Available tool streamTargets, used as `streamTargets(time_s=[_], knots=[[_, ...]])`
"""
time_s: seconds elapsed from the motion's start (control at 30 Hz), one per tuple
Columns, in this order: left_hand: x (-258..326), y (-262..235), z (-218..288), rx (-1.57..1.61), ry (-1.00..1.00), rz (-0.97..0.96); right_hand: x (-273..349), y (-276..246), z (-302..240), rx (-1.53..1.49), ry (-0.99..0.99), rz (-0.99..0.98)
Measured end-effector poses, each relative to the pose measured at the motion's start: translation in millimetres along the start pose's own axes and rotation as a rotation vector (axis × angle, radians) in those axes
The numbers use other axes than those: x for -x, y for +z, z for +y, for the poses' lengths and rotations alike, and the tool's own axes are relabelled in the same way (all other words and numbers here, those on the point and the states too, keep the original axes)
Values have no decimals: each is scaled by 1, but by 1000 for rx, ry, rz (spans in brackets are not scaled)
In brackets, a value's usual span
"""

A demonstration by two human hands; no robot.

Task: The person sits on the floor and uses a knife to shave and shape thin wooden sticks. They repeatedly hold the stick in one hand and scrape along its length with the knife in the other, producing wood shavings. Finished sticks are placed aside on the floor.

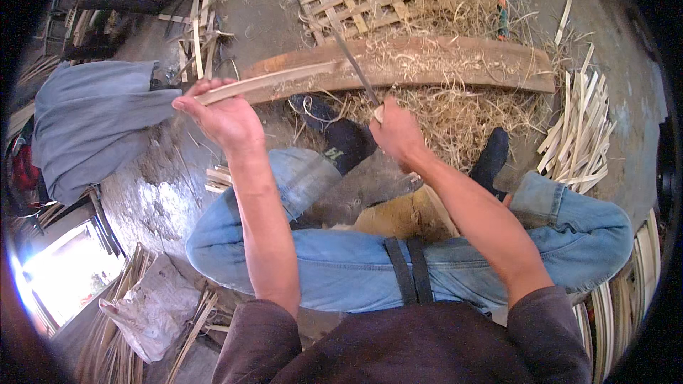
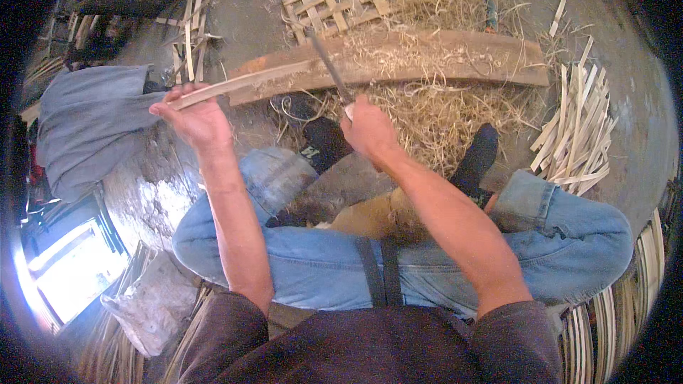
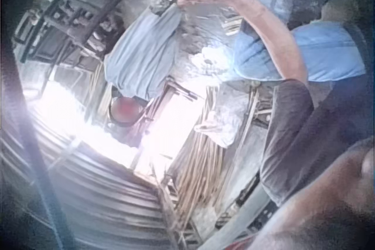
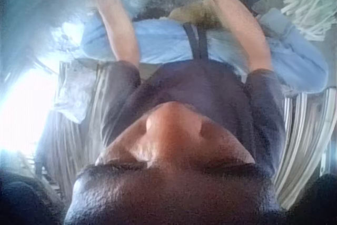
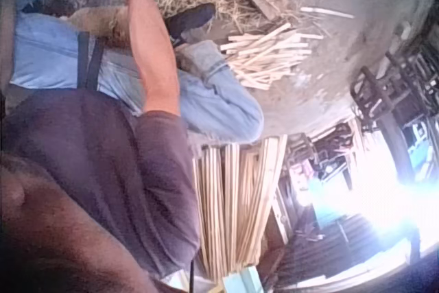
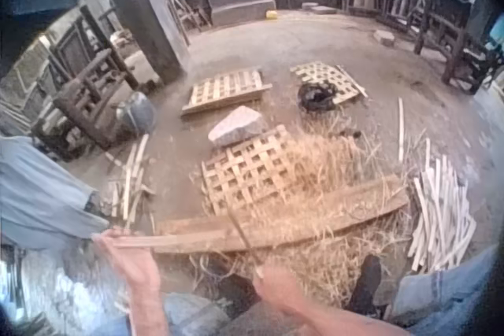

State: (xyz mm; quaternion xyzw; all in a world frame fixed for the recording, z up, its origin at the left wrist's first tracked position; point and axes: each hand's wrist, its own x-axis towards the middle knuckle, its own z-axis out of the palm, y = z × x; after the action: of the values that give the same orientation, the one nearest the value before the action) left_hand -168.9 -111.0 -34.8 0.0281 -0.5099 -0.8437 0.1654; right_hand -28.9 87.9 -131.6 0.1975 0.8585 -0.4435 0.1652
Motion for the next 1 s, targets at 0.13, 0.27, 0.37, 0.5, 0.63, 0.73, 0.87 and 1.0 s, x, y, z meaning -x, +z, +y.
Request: streamTargets(time_s=[0.13,0.27,0.37,0.5,0.63,0.73,0.87,1.0], knots=[[0,1,-4,-2,47,-88,15,-1,-44,-47,-91,-117],[5,-1,0,-72,42,-76,44,0,-72,-271,-356,-180],[7,2,-4,10,57,-45,33,-1,-61,-214,-363,-200],[-2,-15,-3,130,16,-52,30,-2,-60,-154,-449,-190],[1,-8,-4,100,42,-20,5,-4,-40,-64,-266,-174],[-2,-20,-7,145,18,-88,13,2,-45,-70,-319,-179],[2,-9,-5,99,41,-31,-10,-9,-25,135,-266,-159],[5,-4,-7,22,78,-35,-9,-7,-18,22,-268,-125]])
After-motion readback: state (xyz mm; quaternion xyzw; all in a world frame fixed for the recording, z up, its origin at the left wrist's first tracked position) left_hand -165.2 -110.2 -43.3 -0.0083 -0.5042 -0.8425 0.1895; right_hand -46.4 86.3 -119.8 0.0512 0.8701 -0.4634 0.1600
